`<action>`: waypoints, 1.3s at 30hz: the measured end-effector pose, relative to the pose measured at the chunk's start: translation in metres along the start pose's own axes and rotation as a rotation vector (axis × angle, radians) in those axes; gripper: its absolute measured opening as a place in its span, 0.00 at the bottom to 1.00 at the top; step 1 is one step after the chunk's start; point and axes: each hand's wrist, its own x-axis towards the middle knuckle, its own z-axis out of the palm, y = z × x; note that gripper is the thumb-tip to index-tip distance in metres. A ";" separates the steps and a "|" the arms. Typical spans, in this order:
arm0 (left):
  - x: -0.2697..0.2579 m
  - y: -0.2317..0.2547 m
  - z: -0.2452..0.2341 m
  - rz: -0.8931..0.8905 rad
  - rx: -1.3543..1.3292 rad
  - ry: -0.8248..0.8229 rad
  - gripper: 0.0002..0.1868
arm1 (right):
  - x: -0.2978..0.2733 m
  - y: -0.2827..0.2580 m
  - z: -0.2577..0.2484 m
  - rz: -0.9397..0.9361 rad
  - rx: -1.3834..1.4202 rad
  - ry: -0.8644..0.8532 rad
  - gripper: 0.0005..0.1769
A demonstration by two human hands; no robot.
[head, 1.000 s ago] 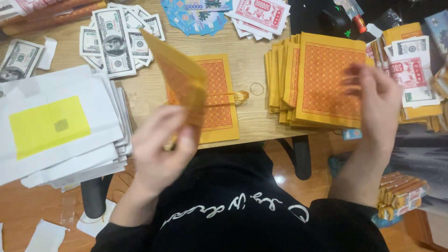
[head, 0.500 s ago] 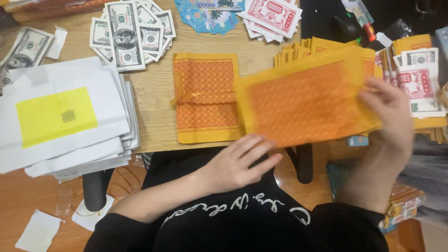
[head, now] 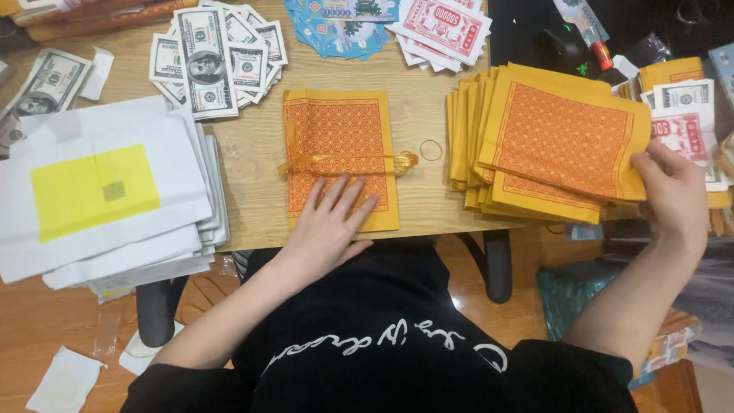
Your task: Folding and organizing stacks of ritual paper and paper money on a workspace
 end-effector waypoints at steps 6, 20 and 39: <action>-0.005 0.004 -0.001 0.009 0.028 0.061 0.34 | -0.034 -0.007 0.010 -0.757 -0.136 0.295 0.17; -0.024 -0.032 -0.066 -0.722 -1.041 0.217 0.21 | -0.126 -0.067 0.174 -0.538 0.012 -0.609 0.21; -0.014 -0.033 0.008 -0.720 -1.353 0.354 0.28 | -0.130 -0.064 0.172 -0.547 0.065 -0.593 0.21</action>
